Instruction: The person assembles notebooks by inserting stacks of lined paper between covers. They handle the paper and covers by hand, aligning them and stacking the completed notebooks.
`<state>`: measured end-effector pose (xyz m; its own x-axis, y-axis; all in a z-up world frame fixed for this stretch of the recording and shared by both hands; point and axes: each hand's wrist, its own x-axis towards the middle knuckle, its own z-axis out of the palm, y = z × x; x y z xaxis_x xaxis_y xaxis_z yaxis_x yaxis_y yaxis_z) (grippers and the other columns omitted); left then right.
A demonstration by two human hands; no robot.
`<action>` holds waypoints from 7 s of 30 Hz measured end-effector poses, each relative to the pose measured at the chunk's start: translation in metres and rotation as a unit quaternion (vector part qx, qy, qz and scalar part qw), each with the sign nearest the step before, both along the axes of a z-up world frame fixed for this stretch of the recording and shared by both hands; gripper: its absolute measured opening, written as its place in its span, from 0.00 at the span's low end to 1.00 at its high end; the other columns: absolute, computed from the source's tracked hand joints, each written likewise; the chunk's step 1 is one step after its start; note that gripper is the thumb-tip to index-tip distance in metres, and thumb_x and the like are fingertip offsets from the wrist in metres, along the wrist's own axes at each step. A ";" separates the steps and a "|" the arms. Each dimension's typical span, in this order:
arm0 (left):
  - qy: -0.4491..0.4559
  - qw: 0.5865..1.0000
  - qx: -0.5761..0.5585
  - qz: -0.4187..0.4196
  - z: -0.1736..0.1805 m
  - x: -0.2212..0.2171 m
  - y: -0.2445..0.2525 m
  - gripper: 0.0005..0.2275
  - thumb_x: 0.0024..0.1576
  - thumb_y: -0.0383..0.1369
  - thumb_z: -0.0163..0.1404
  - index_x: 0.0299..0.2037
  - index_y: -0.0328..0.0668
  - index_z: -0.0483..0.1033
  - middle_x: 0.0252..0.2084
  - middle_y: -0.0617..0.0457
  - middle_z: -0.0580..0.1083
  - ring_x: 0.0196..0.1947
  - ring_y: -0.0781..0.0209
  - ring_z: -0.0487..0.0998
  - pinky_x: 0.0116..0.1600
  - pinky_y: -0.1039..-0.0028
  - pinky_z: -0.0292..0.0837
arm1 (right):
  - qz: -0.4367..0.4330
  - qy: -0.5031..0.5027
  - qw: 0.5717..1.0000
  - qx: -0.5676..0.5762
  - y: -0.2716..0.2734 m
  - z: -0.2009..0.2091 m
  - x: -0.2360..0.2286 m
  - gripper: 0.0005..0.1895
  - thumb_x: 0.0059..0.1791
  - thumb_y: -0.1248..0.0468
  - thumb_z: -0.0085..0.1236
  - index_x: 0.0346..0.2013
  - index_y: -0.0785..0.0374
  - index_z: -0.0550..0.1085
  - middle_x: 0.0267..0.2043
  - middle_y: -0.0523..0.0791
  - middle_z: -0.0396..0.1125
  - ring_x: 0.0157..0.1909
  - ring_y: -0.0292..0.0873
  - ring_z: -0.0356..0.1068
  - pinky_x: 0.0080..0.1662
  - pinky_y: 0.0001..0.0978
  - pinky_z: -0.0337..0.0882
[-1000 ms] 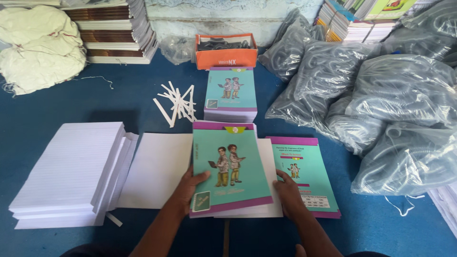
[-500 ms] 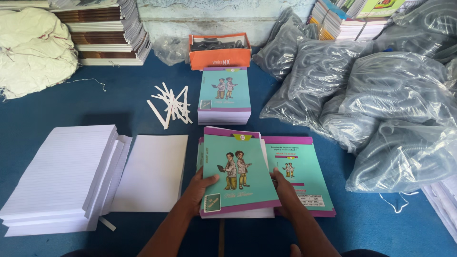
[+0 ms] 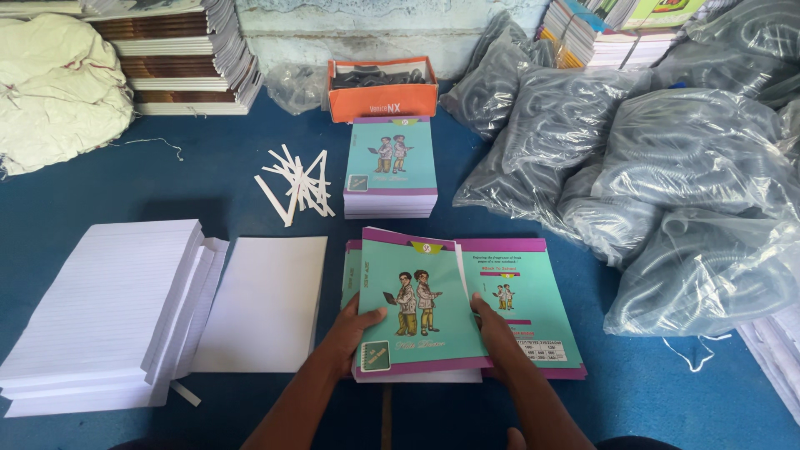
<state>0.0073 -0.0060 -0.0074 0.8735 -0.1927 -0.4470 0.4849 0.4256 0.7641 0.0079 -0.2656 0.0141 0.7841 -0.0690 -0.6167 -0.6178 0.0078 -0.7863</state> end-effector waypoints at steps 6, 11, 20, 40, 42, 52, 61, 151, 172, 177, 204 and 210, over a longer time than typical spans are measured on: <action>0.001 0.998 0.056 -0.021 0.006 0.004 0.000 0.35 0.53 0.29 0.54 0.73 0.48 0.54 0.57 0.30 0.73 0.49 0.43 0.83 0.46 0.57 0.86 | -0.005 0.015 1.000 -0.010 0.000 0.001 0.000 0.41 0.53 0.40 0.37 0.72 0.66 0.56 0.67 0.63 0.58 0.64 0.61 0.66 0.61 0.55 0.70; 0.020 0.995 0.085 -0.039 0.011 0.008 0.001 0.35 0.53 0.31 0.54 0.73 0.51 0.53 0.58 0.32 0.73 0.51 0.42 0.82 0.47 0.55 0.81 | 0.004 -0.001 1.000 0.017 0.001 0.001 0.000 0.41 0.55 0.42 0.39 0.70 0.72 0.57 0.66 0.66 0.60 0.65 0.60 0.66 0.61 0.47 0.69; 0.004 0.994 0.092 -0.065 0.010 0.012 0.003 0.35 0.53 0.31 0.55 0.72 0.50 0.53 0.60 0.33 0.73 0.53 0.44 0.81 0.51 0.57 0.84 | 0.017 -0.007 1.000 0.017 0.003 0.014 -0.003 0.37 0.51 0.49 0.49 0.70 0.67 0.58 0.59 0.59 0.66 0.55 0.52 0.71 0.49 0.41 0.76; -0.090 0.962 0.256 -0.018 0.004 0.018 -0.008 0.24 0.52 0.36 0.57 0.57 0.29 0.72 0.49 0.36 0.79 0.44 0.51 0.84 0.48 0.62 0.81 | 0.032 -0.054 0.997 -0.036 0.007 -0.011 0.003 0.42 0.45 0.60 0.61 0.69 0.69 0.54 0.57 0.64 0.67 0.46 0.52 0.77 0.46 0.41 0.81; -0.122 0.937 0.328 -0.023 0.004 0.020 -0.007 0.24 0.52 0.40 0.58 0.55 0.31 0.75 0.49 0.36 0.78 0.45 0.51 0.83 0.50 0.62 0.80 | 0.060 -0.057 0.992 -0.094 0.008 -0.015 0.004 0.42 0.47 0.56 0.59 0.70 0.69 0.54 0.56 0.64 0.68 0.46 0.54 0.77 0.47 0.43 0.80; -0.075 0.869 0.475 -0.117 0.006 0.024 0.008 0.28 0.56 0.53 0.51 0.55 0.35 0.76 0.50 0.34 0.80 0.48 0.47 0.84 0.56 0.61 0.78 | 0.097 -0.092 0.978 -0.160 0.008 -0.026 0.004 0.41 0.48 0.54 0.58 0.69 0.70 0.54 0.54 0.62 0.71 0.43 0.53 0.79 0.50 0.45 0.78; -0.205 0.754 0.624 -0.003 -0.028 -0.007 0.067 0.24 0.53 0.44 0.57 0.57 0.41 0.76 0.50 0.42 0.76 0.52 0.47 0.77 0.57 0.58 0.75 | 0.083 -0.067 0.982 -0.155 0.011 -0.022 0.003 0.41 0.48 0.56 0.58 0.71 0.69 0.54 0.52 0.61 0.71 0.41 0.53 0.78 0.48 0.45 0.78; -0.336 0.789 0.511 -0.052 0.032 -0.049 -0.113 0.10 0.52 0.36 0.60 0.31 0.35 0.78 0.35 0.41 0.76 0.38 0.47 0.77 0.46 0.56 0.73 | 0.078 -0.136 0.978 -0.137 -0.006 -0.055 0.019 0.36 0.45 0.59 0.58 0.66 0.70 0.62 0.56 0.58 0.67 0.53 0.52 0.72 0.52 0.41 0.72; -0.125 0.702 0.700 -0.034 -0.003 -0.055 -0.047 0.21 0.54 0.32 0.49 0.60 0.41 0.72 0.66 0.37 0.64 0.63 0.35 0.66 0.59 0.46 0.69 | 0.057 -0.055 0.994 -0.077 0.007 -0.022 0.008 0.37 0.50 0.58 0.50 0.72 0.68 0.55 0.58 0.64 0.68 0.54 0.57 0.71 0.57 0.49 0.71; -0.104 0.720 0.683 -0.061 0.009 -0.058 -0.045 0.22 0.54 0.35 0.51 0.60 0.40 0.72 0.67 0.38 0.63 0.64 0.36 0.64 0.61 0.45 0.68 | 0.065 -0.076 0.990 -0.103 0.009 -0.019 0.006 0.37 0.50 0.58 0.51 0.72 0.68 0.55 0.56 0.63 0.68 0.50 0.56 0.74 0.55 0.48 0.72; -0.244 0.827 0.504 0.053 -0.020 -0.026 0.014 0.22 0.51 0.42 0.61 0.51 0.36 0.77 0.50 0.39 0.77 0.52 0.43 0.78 0.55 0.59 0.73 | 0.248 -0.287 0.907 -0.181 0.036 0.104 0.041 0.23 0.41 0.70 0.65 0.51 0.65 0.77 0.43 0.52 0.77 0.43 0.46 0.78 0.47 0.38 0.76; -0.263 0.811 0.480 0.207 0.036 -0.012 0.048 0.35 0.50 0.45 0.63 0.63 0.32 0.66 0.57 0.37 0.71 0.60 0.42 0.73 0.62 0.59 0.67 | 0.374 -0.338 0.820 -0.271 0.056 0.155 0.040 0.25 0.41 0.68 0.65 0.54 0.57 0.76 0.45 0.48 0.77 0.48 0.46 0.78 0.52 0.38 0.73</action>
<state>-0.0044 0.0415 0.0288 0.8932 0.3819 0.2374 -0.0481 -0.4438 0.8948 0.0479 -0.2097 0.1687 0.8819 0.4674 -0.0612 0.2889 -0.6386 -0.7132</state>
